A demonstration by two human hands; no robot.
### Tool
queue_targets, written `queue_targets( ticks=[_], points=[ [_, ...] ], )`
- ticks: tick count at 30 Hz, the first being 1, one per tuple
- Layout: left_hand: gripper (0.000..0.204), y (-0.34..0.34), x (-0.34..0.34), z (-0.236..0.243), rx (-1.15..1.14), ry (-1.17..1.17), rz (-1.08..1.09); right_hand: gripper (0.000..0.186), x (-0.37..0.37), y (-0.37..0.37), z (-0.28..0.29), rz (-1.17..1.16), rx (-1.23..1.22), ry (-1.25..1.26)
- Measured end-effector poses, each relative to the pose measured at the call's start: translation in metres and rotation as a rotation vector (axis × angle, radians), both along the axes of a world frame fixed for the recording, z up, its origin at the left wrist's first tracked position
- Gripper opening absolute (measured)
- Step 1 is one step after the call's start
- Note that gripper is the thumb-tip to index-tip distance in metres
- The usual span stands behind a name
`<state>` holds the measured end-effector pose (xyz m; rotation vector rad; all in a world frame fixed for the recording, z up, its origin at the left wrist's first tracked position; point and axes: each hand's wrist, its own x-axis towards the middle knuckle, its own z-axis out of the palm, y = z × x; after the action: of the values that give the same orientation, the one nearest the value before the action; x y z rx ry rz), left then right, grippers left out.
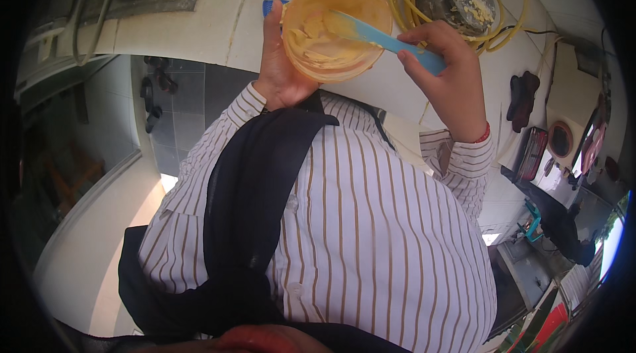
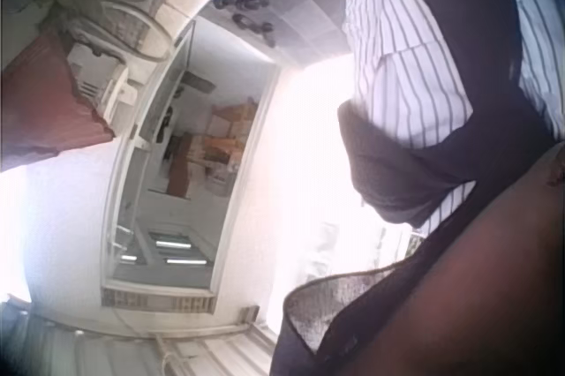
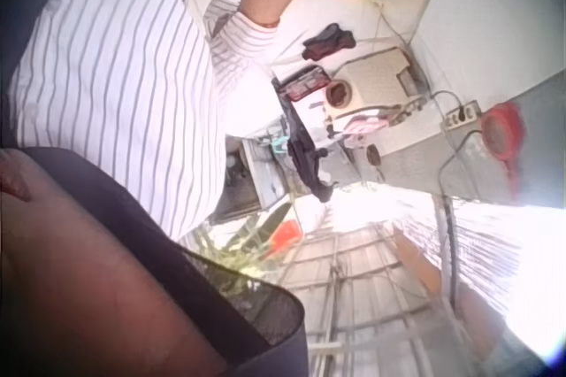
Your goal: The person washes their hands at the sink, then scoops a yellow paste from a bowl onto a blue grater using a spatula. They then use their fingers to press and shape the paste on the grater's surface.
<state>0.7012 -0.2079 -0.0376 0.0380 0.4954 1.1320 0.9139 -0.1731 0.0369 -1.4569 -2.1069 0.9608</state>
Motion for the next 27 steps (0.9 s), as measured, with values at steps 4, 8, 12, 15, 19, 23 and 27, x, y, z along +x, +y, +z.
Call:
queue_targets(
  ticks=[4, 8, 12, 15, 19, 23, 27],
  points=[
    [0.079, 0.033, 0.044, -0.03, -0.007, 0.069, -0.338, 0.017, 0.037, -0.008, -0.044, -0.254, -0.066, -0.028],
    [0.077, 0.06, 0.063, -0.043, 0.018, 0.404, -0.575, 0.016, 0.056, -0.005, -0.061, -0.446, -0.188, 0.061],
    [0.07, 0.074, 0.068, -0.039, 0.05, 0.846, -0.683, 0.014, 0.061, 0.003, -0.056, -0.356, 0.058, -0.012],
    [0.058, 0.078, 0.06, -0.04, 0.155, 1.118, -0.602, 0.011, 0.057, 0.007, -0.054, -0.297, 0.186, -0.075],
    [0.059, 0.068, 0.055, -0.016, 0.136, 1.019, -0.583, 0.012, 0.047, 0.0, -0.051, -0.262, 0.209, -0.156],
    [0.066, 0.058, 0.061, -0.01, 0.245, 1.057, -0.617, 0.014, 0.033, -0.014, -0.05, -0.194, 0.211, -0.19],
    [0.078, 0.055, 0.061, -0.022, 0.323, 1.147, -0.477, 0.015, 0.019, -0.017, -0.051, -0.078, 0.32, -0.185]
  ],
)
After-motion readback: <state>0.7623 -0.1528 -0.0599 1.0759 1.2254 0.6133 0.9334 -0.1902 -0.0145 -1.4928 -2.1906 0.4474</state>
